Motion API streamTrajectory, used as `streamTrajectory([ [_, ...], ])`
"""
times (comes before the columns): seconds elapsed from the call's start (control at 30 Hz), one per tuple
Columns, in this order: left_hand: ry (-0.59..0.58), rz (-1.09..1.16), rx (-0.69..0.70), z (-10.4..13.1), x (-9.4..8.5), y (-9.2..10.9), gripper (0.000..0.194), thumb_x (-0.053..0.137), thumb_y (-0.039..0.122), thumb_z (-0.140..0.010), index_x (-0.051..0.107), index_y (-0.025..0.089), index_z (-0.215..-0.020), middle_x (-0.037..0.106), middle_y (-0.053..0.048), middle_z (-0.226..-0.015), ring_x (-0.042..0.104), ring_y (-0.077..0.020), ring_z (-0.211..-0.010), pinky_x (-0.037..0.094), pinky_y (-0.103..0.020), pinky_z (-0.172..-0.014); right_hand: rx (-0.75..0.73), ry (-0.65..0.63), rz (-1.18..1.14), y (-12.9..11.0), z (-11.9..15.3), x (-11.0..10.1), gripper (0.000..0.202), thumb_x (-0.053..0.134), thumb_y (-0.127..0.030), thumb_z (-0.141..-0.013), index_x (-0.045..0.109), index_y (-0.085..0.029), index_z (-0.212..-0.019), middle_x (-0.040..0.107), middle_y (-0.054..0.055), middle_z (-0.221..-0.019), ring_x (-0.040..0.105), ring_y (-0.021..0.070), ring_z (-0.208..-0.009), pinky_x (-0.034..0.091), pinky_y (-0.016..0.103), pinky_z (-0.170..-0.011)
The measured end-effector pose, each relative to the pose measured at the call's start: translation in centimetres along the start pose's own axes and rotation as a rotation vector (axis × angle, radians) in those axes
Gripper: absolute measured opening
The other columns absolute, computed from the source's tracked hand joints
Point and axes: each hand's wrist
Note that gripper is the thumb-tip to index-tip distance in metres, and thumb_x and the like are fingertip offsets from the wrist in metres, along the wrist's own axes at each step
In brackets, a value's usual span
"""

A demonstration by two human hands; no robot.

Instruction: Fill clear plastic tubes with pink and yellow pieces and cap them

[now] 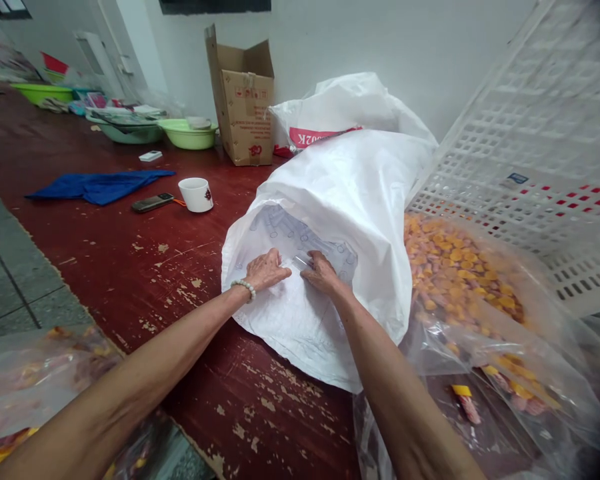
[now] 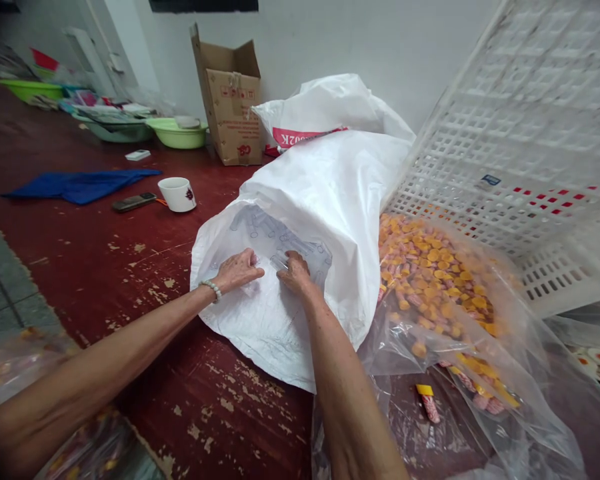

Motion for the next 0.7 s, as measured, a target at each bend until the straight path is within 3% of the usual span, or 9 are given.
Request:
streamTrajectory([
  [0.1,-0.073,0.216,0.013,0.7,-0.2,-0.5,0.044,0.058,0.026,-0.061,0.055,0.018,-0.104,0.067,-0.005,-0.071,0.062,-0.0207,-0.071,0.042,-0.026,-0.058,0.040,-0.047,-0.114,-0.6,0.4,-0.2,0.057,0.060,-0.025,-0.066,0.046,-0.017,-0.120,0.061,0.005,-0.098,0.059,0.0180,-0.087,0.047,0.029,-0.077],
  [0.2,-0.134,0.443,0.022,1.3,-0.5,-0.8,0.041,0.057,0.028,-0.063,0.057,0.018,-0.102,0.065,-0.002,-0.069,0.059,-0.0145,-0.061,0.042,-0.023,-0.052,0.056,-0.073,-0.211,-1.4,1.0,-0.7,0.053,0.060,-0.026,-0.066,0.045,-0.018,-0.117,0.059,0.004,-0.099,0.058,0.0144,-0.080,0.049,0.025,-0.066],
  [0.3,-0.081,0.611,0.018,1.7,-1.1,-1.0,0.032,0.058,0.026,-0.062,0.058,0.015,-0.092,0.062,-0.002,-0.073,0.057,-0.0113,-0.062,0.043,-0.021,-0.054,0.069,-0.124,-0.260,-2.2,2.0,-1.7,0.049,0.062,-0.024,-0.064,0.047,-0.021,-0.110,0.055,0.004,-0.104,0.056,0.0126,-0.072,0.047,0.022,-0.052],
  [0.4,-0.070,0.721,0.036,2.1,-1.9,-1.1,0.025,0.060,0.023,-0.059,0.059,0.014,-0.082,0.062,-0.003,-0.081,0.060,-0.0125,-0.071,0.047,-0.022,-0.059,0.038,-0.281,-0.285,-3.3,3.7,-2.9,0.043,0.068,-0.022,-0.058,0.052,-0.024,-0.098,0.056,0.002,-0.100,0.053,0.0100,-0.061,0.042,0.021,-0.043],
  [0.47,-0.212,0.788,0.031,2.6,-2.5,-1.2,0.021,0.063,0.020,-0.057,0.059,0.014,-0.076,0.064,-0.004,-0.079,0.063,-0.0162,-0.073,0.048,-0.025,-0.060,-0.007,-0.385,-0.310,-4.2,4.9,-3.6,0.039,0.070,-0.025,-0.059,0.052,-0.024,-0.094,0.057,0.000,-0.096,0.052,0.0088,-0.057,0.040,0.020,-0.042],
  [0.53,-0.464,0.839,-0.015,3.4,-3.0,-1.3,0.020,0.066,0.019,-0.056,0.059,0.013,-0.074,0.066,-0.006,-0.075,0.066,-0.0205,-0.069,0.049,-0.029,-0.059,-0.050,-0.386,-0.368,-5.0,6.0,-3.8,0.034,0.069,-0.030,-0.063,0.051,-0.024,-0.092,0.058,-0.001,-0.094,0.053,0.0080,-0.057,0.039,0.020,-0.044],
  [0.6,-0.719,0.895,-0.067,4.6,-3.1,-1.4,0.024,0.069,0.020,-0.058,0.060,0.013,-0.079,0.068,-0.008,-0.076,0.068,-0.0239,-0.067,0.049,-0.032,-0.059,-0.079,-0.275,-0.446,-5.6,7.0,-3.7,0.030,0.067,-0.034,-0.067,0.050,-0.023,-0.089,0.058,-0.001,-0.091,0.052,0.0072,-0.057,0.039,0.021,-0.048],
  [0.7,-0.928,1.077,-0.081,7.3,-2.5,-1.1,0.035,0.071,0.023,-0.063,0.061,0.014,-0.095,0.070,-0.010,-0.089,0.069,-0.0270,-0.079,0.051,-0.033,-0.066,-0.107,-0.083,-0.505,-6.0,8.3,-3.0,0.028,0.062,-0.035,-0.071,0.049,-0.022,-0.091,0.057,-0.003,-0.082,0.050,0.0086,-0.058,0.042,0.023,-0.054],
])
Point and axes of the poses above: each hand's wrist, its own z-axis away from the middle knuckle, its own x-axis out of the palm, y = z × x
